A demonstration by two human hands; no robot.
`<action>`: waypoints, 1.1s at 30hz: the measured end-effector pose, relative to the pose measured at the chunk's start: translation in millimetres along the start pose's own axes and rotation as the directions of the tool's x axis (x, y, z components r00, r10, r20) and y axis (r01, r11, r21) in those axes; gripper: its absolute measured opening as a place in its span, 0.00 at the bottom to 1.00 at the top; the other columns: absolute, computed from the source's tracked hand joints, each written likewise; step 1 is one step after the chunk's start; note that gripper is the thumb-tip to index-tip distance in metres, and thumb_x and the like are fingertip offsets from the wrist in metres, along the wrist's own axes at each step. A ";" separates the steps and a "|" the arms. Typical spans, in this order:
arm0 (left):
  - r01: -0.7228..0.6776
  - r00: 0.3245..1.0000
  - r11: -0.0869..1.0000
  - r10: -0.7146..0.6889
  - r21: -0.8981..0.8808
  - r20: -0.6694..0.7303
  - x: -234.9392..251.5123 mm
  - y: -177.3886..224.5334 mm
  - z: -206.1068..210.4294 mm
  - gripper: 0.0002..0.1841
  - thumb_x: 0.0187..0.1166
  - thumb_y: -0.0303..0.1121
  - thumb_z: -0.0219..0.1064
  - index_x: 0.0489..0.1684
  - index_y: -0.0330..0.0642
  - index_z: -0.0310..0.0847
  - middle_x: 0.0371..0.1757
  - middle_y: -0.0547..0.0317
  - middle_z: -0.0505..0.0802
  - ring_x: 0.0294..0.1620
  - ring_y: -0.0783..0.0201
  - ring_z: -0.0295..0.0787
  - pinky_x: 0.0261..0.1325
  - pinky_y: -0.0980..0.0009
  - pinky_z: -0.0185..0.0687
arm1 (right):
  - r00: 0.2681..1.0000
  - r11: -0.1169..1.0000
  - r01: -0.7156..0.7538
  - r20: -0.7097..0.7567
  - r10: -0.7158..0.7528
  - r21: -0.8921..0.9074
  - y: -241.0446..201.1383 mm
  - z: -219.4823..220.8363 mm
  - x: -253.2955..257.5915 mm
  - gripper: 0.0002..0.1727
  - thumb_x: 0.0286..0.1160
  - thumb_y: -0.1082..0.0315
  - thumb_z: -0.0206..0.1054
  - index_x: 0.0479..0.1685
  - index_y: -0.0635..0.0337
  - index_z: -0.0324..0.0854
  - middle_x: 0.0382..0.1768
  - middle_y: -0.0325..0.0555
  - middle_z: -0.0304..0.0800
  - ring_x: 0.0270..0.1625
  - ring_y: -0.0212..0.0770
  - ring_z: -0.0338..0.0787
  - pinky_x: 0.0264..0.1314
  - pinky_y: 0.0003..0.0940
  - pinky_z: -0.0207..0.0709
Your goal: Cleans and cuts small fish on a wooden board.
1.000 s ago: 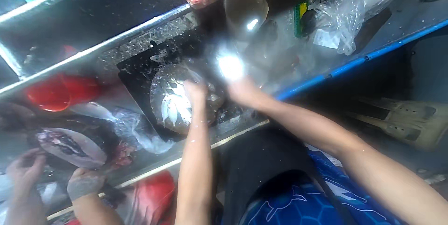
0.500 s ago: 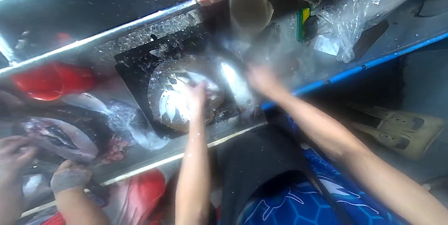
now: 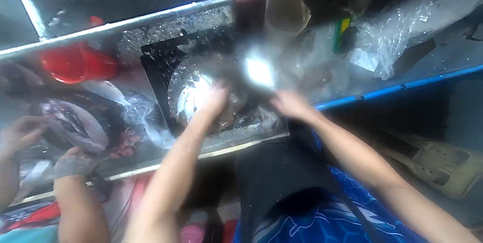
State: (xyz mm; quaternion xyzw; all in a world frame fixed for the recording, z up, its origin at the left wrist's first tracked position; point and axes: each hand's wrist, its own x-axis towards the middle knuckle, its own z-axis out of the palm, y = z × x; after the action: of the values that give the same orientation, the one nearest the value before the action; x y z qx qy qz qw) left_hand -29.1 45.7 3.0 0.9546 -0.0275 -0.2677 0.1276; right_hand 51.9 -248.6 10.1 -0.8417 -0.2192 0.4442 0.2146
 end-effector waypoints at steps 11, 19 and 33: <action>-0.109 0.946 0.994 0.104 0.000 -0.308 17.1 -5.0 -5.9 0.18 0.86 0.26 0.58 0.72 0.46 0.82 0.74 0.43 0.83 0.73 0.38 0.79 0.69 0.43 0.81 | 0.988 0.995 -0.080 -0.140 0.071 -0.064 -16.1 -16.2 28.0 0.22 0.85 0.48 0.59 0.61 0.52 0.86 0.48 0.54 0.93 0.55 0.57 0.93 0.54 0.63 0.86; -0.011 0.961 0.974 -0.052 -0.226 -0.271 11.5 -22.9 18.6 0.16 0.91 0.34 0.57 0.67 0.42 0.87 0.76 0.47 0.84 0.79 0.48 0.78 0.83 0.52 0.72 | 0.996 0.997 -0.081 -0.046 0.081 0.005 -18.6 31.2 -3.5 0.20 0.88 0.48 0.56 0.58 0.52 0.84 0.36 0.51 0.93 0.44 0.55 0.94 0.46 0.61 0.87; -0.042 0.966 0.966 -0.027 -0.257 -0.258 18.2 -30.5 12.3 0.13 0.89 0.36 0.62 0.59 0.42 0.90 0.68 0.47 0.88 0.73 0.49 0.82 0.78 0.55 0.76 | 0.991 0.993 -0.116 0.075 0.115 0.012 -7.6 26.9 -20.6 0.21 0.89 0.46 0.55 0.59 0.51 0.83 0.32 0.46 0.91 0.41 0.51 0.94 0.43 0.55 0.87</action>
State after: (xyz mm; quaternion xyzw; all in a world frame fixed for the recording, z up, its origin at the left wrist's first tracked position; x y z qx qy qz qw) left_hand -20.4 70.2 -24.2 0.9563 0.0214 -0.1412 0.2553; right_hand 17.4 -249.4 14.0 -0.8342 -0.1743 0.4887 0.1870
